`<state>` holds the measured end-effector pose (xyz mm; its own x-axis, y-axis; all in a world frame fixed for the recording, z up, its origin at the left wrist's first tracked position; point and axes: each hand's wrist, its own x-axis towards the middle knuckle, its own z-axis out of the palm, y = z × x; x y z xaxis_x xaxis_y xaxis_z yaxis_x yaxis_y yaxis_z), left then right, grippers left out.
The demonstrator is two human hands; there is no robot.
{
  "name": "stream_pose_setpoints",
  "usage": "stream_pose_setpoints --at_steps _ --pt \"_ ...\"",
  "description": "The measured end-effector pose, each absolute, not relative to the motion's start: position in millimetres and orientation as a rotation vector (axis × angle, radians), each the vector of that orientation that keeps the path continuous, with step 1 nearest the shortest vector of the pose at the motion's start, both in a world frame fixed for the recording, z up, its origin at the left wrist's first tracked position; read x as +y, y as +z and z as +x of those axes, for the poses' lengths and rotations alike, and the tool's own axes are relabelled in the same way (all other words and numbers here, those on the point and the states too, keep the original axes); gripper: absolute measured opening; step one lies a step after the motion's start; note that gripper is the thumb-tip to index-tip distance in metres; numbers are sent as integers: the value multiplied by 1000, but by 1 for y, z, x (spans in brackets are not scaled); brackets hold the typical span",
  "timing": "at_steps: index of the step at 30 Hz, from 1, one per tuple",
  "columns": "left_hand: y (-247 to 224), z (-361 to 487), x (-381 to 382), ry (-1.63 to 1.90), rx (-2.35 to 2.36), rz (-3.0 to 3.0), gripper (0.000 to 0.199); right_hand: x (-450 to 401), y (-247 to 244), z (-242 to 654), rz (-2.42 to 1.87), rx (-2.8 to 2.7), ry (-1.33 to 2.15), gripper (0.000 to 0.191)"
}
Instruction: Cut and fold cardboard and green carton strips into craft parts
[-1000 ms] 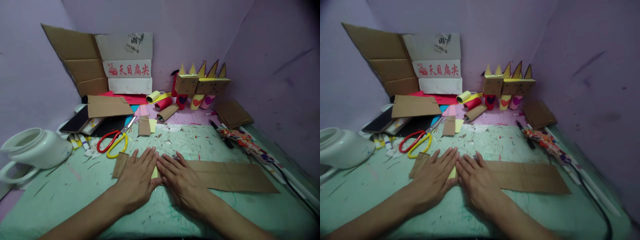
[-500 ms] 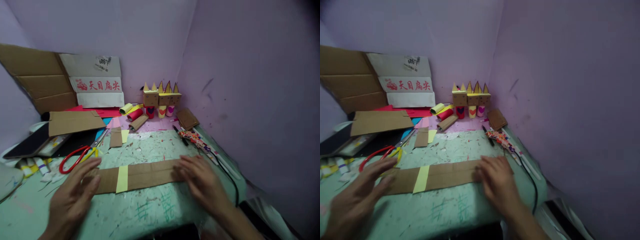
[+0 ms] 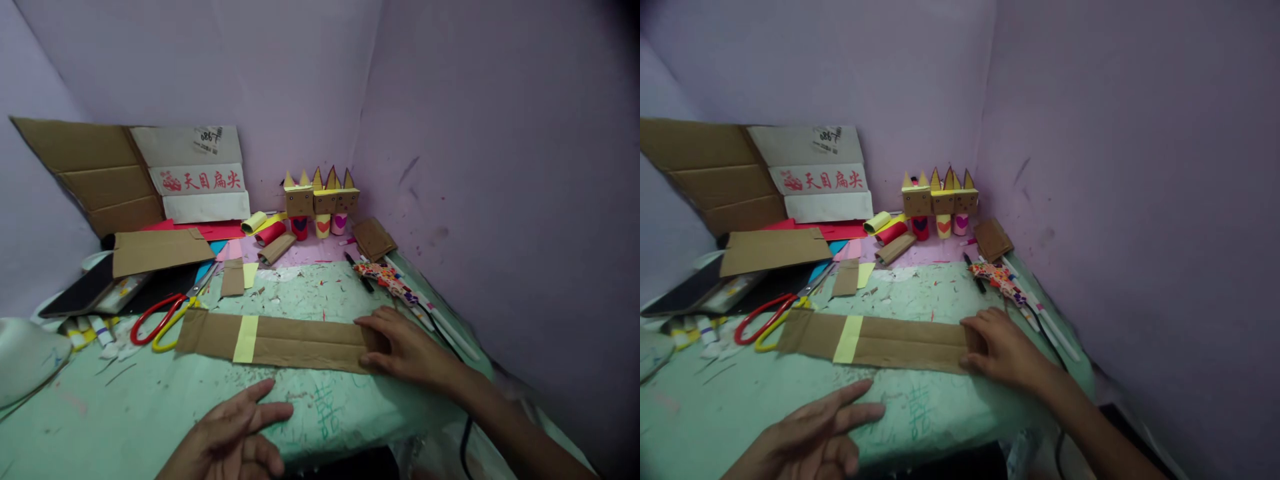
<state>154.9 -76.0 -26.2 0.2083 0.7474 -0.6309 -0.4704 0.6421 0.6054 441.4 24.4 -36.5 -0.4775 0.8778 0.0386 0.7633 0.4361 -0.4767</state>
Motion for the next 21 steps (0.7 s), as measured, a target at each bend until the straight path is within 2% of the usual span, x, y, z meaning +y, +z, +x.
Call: stream_pose_setpoints --at_steps 2,3,9,14,17,21 --pt "-24 159 -74 891 1042 295 60 19 -37 445 -1502 -2214 799 23" --pt "-24 162 -72 903 1036 301 60 16 -38 446 -1524 -2098 923 20" --pt "-28 185 -49 1005 1052 482 44 -1 -39 424 -1444 -1461 1528 30" --pt "-26 180 -6 1089 1230 689 11 -8 -42 378 -1280 -1347 1820 36" --pt "-26 162 9 1034 1269 660 14 -5 -47 362 -1322 -1421 1891 36" --pt "-30 144 8 967 1282 609 23 3 -52 359 -1415 -1500 1895 25"
